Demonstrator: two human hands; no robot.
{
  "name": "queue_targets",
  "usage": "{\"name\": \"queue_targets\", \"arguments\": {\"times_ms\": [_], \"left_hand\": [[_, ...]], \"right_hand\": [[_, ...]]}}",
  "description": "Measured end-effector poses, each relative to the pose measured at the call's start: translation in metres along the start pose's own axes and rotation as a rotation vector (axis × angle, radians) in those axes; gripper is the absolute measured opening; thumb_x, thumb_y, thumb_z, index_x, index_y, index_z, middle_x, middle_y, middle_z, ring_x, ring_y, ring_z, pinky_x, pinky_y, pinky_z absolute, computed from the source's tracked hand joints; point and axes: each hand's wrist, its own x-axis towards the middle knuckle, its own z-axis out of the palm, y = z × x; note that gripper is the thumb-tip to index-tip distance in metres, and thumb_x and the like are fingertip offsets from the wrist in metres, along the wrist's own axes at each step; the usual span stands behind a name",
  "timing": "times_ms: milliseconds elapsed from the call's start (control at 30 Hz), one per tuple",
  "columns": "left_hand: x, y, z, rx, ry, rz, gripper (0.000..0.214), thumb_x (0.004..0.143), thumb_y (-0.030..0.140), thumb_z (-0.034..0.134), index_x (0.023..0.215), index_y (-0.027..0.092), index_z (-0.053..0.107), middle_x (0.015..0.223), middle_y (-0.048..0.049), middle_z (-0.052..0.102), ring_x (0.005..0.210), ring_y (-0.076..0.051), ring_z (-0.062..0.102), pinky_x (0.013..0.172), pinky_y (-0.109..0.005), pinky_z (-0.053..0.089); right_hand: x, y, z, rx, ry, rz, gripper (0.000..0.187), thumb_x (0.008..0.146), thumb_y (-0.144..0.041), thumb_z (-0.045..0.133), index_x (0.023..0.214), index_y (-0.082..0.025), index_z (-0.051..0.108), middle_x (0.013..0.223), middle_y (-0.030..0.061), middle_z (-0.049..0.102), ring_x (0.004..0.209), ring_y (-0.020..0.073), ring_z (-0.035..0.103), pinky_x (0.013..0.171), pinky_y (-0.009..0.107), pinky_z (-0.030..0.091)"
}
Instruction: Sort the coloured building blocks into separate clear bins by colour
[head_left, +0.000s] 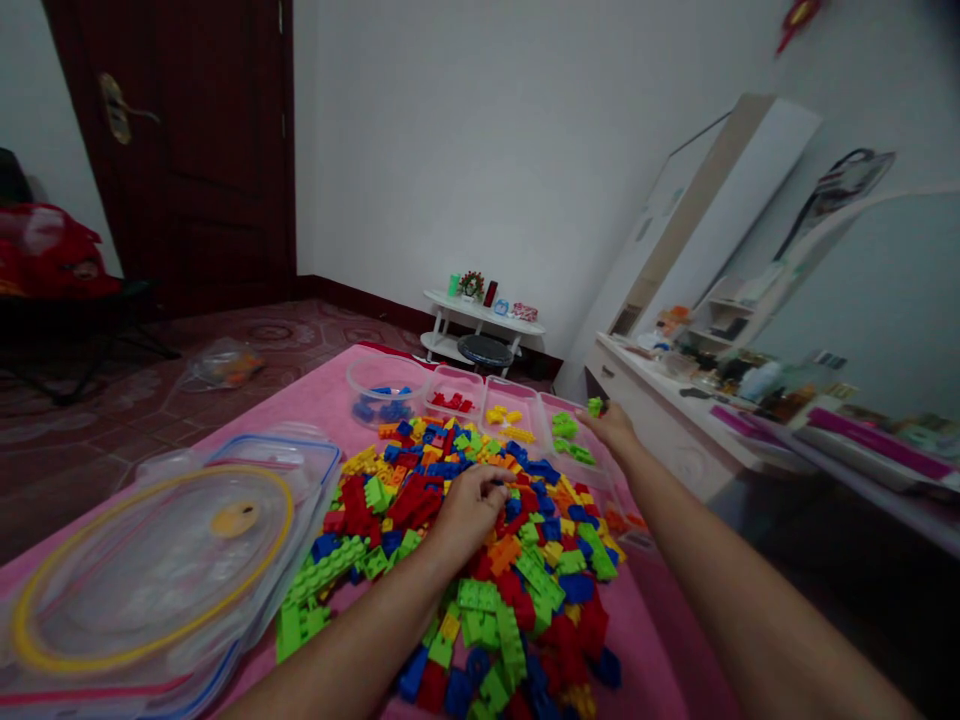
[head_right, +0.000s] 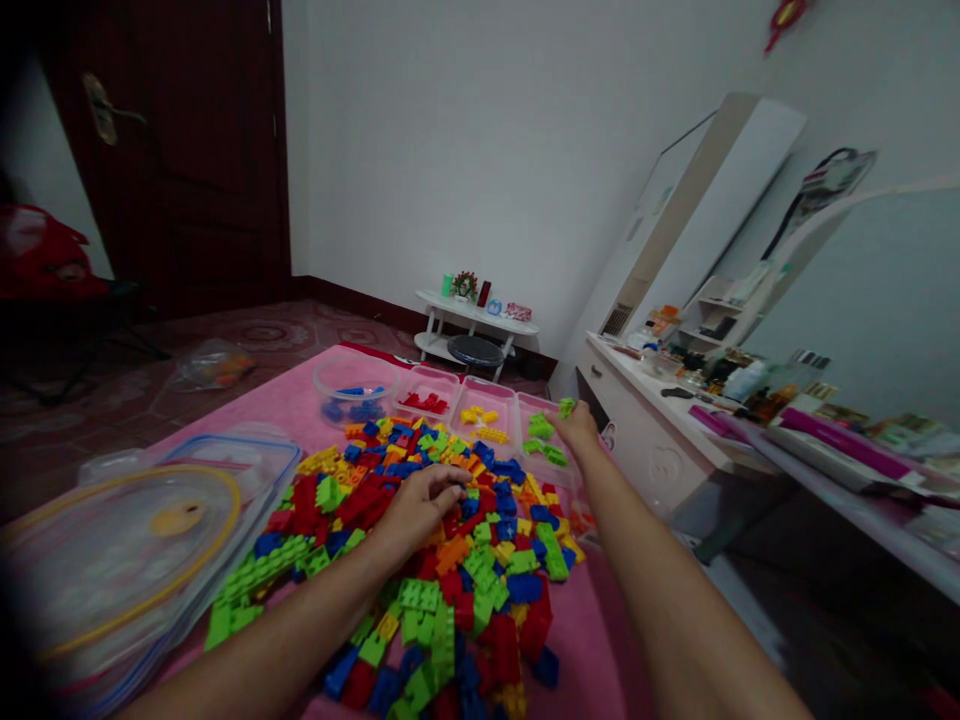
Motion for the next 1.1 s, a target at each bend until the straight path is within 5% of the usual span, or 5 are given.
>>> {"name": "queue_targets", "arguments": {"times_ms": [300, 433, 733, 867, 1100], "left_hand": [[0.0, -0.002, -0.001, 0.051, -0.027, 0.031, 0.023, 0.076, 0.015, 0.052, 0.09, 0.015, 0.07, 0.088, -0.0055, 0.068, 0.078, -0.016, 0.062, 0.073, -0.027, 0.048], [0.0, -0.002, -0.001, 0.036, -0.038, 0.037, 0.022, 0.075, 0.016, 0.052, 0.088, 0.016, 0.07, 0.084, -0.0048, 0.068, 0.075, -0.016, 0.062, 0.071, -0.027, 0.048], [-0.001, 0.002, -0.001, 0.028, -0.052, 0.025, 0.021, 0.074, 0.017, 0.053, 0.087, 0.015, 0.07, 0.08, -0.0047, 0.068, 0.073, -0.016, 0.063, 0.069, -0.027, 0.048], [-0.003, 0.006, -0.002, 0.044, -0.05, 0.018, 0.022, 0.075, 0.017, 0.052, 0.087, 0.015, 0.07, 0.08, -0.0051, 0.069, 0.073, -0.016, 0.063, 0.068, -0.027, 0.048], [-0.003, 0.006, -0.002, 0.028, -0.048, 0.021, 0.021, 0.075, 0.015, 0.052, 0.086, 0.015, 0.07, 0.076, -0.0042, 0.068, 0.07, -0.015, 0.062, 0.065, -0.024, 0.047]], "right_hand": [[-0.109, -0.002, -0.022, -0.441, -0.341, -0.338, 0.013, 0.072, -0.024, 0.06, 0.077, -0.017, 0.07, 0.084, 0.0111, 0.071, 0.083, 0.0253, 0.064, 0.068, 0.029, 0.041], [-0.157, 0.018, -0.018, -0.654, -0.422, -0.342, 0.027, 0.08, -0.023, 0.05, 0.1, -0.014, 0.065, 0.092, 0.0172, 0.07, 0.085, 0.0285, 0.066, 0.066, 0.031, 0.041], [-0.176, 0.024, -0.025, -0.33, -0.163, -0.291, 0.044, 0.08, -0.031, 0.052, 0.123, -0.021, 0.055, 0.106, 0.0088, 0.068, 0.092, 0.0262, 0.064, 0.072, 0.032, 0.043], [-0.199, -0.004, -0.014, -0.16, -0.324, -0.384, 0.031, 0.076, -0.031, 0.057, 0.105, -0.026, 0.065, 0.101, 0.0044, 0.07, 0.089, 0.0225, 0.064, 0.073, 0.028, 0.043], [-0.216, -0.027, 0.003, -0.319, -0.406, -0.366, 0.032, 0.073, -0.023, 0.056, 0.104, -0.026, 0.063, 0.096, 0.0059, 0.071, 0.089, 0.0243, 0.064, 0.067, 0.027, 0.038]]}}
